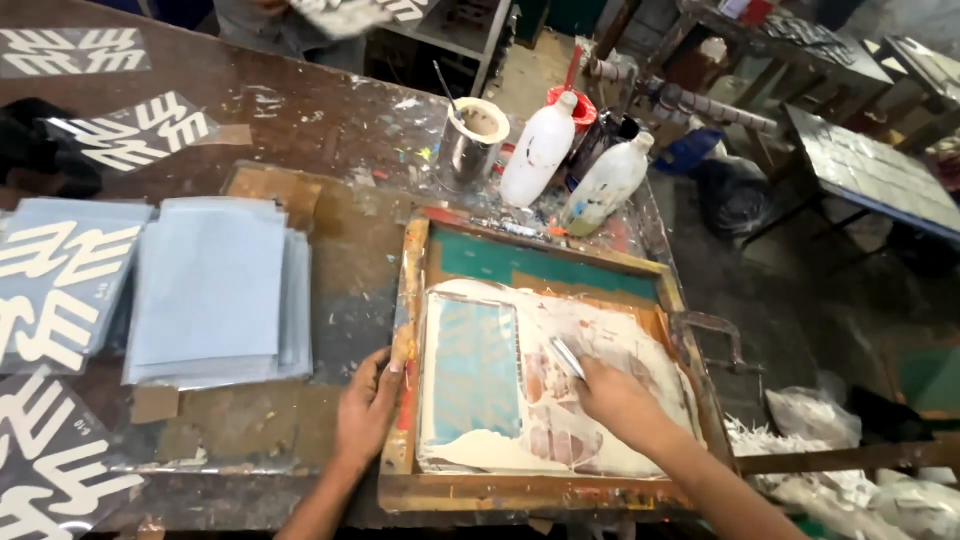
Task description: Manually applying ink through a screen stencil to print designs onto material sheets.
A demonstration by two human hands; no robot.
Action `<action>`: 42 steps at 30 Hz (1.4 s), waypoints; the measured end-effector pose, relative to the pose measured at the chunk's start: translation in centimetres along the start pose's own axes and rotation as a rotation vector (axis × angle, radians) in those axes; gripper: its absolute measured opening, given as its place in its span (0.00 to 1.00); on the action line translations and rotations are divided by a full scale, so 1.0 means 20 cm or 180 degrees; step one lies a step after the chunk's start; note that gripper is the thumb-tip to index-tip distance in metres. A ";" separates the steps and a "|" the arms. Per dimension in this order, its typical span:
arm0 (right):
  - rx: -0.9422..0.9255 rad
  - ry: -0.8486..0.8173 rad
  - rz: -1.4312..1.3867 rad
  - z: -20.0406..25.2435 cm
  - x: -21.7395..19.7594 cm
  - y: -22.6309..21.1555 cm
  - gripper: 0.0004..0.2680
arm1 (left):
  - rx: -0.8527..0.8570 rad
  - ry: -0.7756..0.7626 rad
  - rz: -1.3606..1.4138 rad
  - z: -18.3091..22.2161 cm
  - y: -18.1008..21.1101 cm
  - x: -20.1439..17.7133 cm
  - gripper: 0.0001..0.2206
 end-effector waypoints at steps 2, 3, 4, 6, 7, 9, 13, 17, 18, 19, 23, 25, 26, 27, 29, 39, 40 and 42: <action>-0.0079 0.0141 -0.0052 -0.13 0.01 -0.10 0.10 | 0.0023 0.0002 0.0015 -0.01 0.02 -0.01 0.22; -0.0102 0.0156 -0.0063 -0.17 0.01 -0.17 0.10 | -0.0049 -0.0042 0.0019 0.01 0.02 -0.01 0.22; -0.0125 0.0170 -0.0075 -0.21 0.01 -0.23 0.11 | -0.0121 -0.0086 0.0023 0.02 0.02 -0.01 0.22; -0.0219 0.0232 -0.0048 -0.32 0.04 -0.28 0.11 | -0.0025 -0.0058 0.0006 -0.01 0.02 -0.01 0.21; -0.0317 0.0282 -0.0016 -0.37 0.06 -0.30 0.11 | 0.0059 -0.0025 -0.0007 0.00 0.02 -0.01 0.21; -0.0447 0.0268 0.0024 -0.39 0.09 -0.37 0.10 | 0.0011 -0.0026 -0.0018 0.00 0.04 -0.02 0.21; -0.0558 0.0183 0.0204 -0.46 0.07 -0.59 0.09 | -0.0367 -0.0163 -0.0017 0.00 -0.02 0.01 0.22; -0.0752 0.0307 0.0172 -0.47 0.09 -0.68 0.09 | -0.0152 -0.0047 0.0086 -0.01 0.02 -0.01 0.22; -0.0813 0.0293 0.0119 -0.46 0.10 -0.70 0.09 | -0.0238 -0.0089 -0.0012 0.00 0.02 -0.01 0.22; -0.0893 0.0289 0.0085 -0.45 0.09 -0.72 0.09 | -0.0314 -0.0110 -0.0094 0.00 0.02 -0.01 0.22; -0.0973 0.0171 0.0101 -0.44 0.09 -0.73 0.11 | -0.0138 -0.0065 -0.0073 -0.02 0.00 -0.01 0.21; -0.1198 -0.0063 -0.0139 -0.42 0.10 -0.71 0.17 | -0.0380 -0.0241 -0.0009 -0.01 0.00 0.01 0.22; -0.1203 -0.0049 -0.0127 -0.43 0.07 -0.71 0.17 | -0.0365 -0.0234 0.0001 -0.03 -0.02 0.02 0.22; -0.1242 -0.0193 -0.0135 -0.42 0.08 -0.72 0.19 | -0.0331 -0.0195 -0.0115 -0.02 -0.03 0.02 0.22; -0.1260 -0.0372 -0.0160 -0.39 0.06 -0.73 0.21 | -0.0333 -0.0179 -0.0236 -0.03 -0.07 0.03 0.22; -0.1767 -0.1243 0.0231 0.08 0.18 -0.79 0.22 | -0.0144 -0.0102 -0.0395 0.01 0.04 -0.02 0.22; -0.1993 -0.1282 0.0292 0.12 0.18 -0.81 0.21 | -0.0258 -0.0070 -0.0498 0.00 0.01 -0.01 0.22; -0.2173 -0.1303 0.0318 0.19 0.16 -0.79 0.20 | -0.0098 -0.0055 -0.0354 0.03 0.03 -0.02 0.22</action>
Point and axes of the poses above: each hand's wrist, its own z-axis away from the middle knuckle, its own x-axis out of the palm, y = z × x, the point moved 7 cm from there along -z, towards the middle knuckle, and after that the axes turned 12 degrees about -z, right-handed, at the moved point
